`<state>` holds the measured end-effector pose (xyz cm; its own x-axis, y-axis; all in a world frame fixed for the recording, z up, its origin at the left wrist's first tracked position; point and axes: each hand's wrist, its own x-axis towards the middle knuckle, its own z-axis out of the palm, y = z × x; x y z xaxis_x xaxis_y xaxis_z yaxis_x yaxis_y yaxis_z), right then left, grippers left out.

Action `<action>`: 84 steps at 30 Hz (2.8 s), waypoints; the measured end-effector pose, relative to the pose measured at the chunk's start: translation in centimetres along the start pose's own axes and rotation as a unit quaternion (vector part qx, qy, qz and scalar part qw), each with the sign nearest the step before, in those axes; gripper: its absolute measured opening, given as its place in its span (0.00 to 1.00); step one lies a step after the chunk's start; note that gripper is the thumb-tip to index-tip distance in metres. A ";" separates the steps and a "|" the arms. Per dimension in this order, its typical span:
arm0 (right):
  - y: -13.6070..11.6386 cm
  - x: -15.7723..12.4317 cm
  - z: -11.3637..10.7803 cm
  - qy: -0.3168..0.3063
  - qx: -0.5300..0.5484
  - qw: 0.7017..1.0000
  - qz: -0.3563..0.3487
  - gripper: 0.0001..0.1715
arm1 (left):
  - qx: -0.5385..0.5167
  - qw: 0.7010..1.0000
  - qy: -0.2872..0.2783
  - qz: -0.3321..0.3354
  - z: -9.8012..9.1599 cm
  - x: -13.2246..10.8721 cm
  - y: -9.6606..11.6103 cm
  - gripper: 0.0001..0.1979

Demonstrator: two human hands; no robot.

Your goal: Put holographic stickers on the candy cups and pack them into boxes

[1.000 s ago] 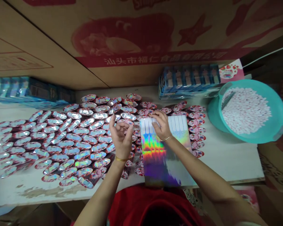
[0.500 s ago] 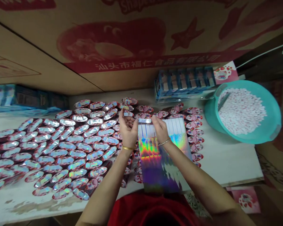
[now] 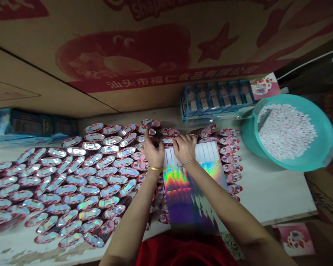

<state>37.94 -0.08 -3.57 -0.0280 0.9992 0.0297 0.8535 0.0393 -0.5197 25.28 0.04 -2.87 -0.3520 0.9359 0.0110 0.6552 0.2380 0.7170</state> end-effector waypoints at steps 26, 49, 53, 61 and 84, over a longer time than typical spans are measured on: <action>0.1 2.0 -1.2 0.041 0.172 0.978 0.108 0.14 | -0.084 0.996 0.022 0.021 -0.1 2.7 1.0 0.06; 2.5 -0.4 -2.1 0.062 0.055 0.996 0.026 0.19 | 0.063 0.997 -0.003 0.037 -2.3 1.6 0.1 0.14; 4.1 -5.9 -4.3 0.014 0.023 0.997 -0.068 0.31 | 0.101 0.987 -0.115 0.055 -5.7 -4.8 -1.5 0.12; 3.4 -9.6 -3.4 -0.142 -0.033 0.969 -0.198 0.53 | 0.101 0.991 -0.083 -0.028 -5.1 -12.8 -0.5 0.09; 6.9 -11.7 -4.9 -0.183 -0.077 0.947 -0.251 0.67 | 0.117 0.974 -0.079 -0.177 -3.3 -17.4 2.9 0.16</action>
<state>46.66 -11.59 -3.34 -0.6055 0.7926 -0.0713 0.7490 0.5374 -0.3875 31.13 -16.37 1.31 -0.4890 0.8081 -0.3285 0.6522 0.5887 0.4776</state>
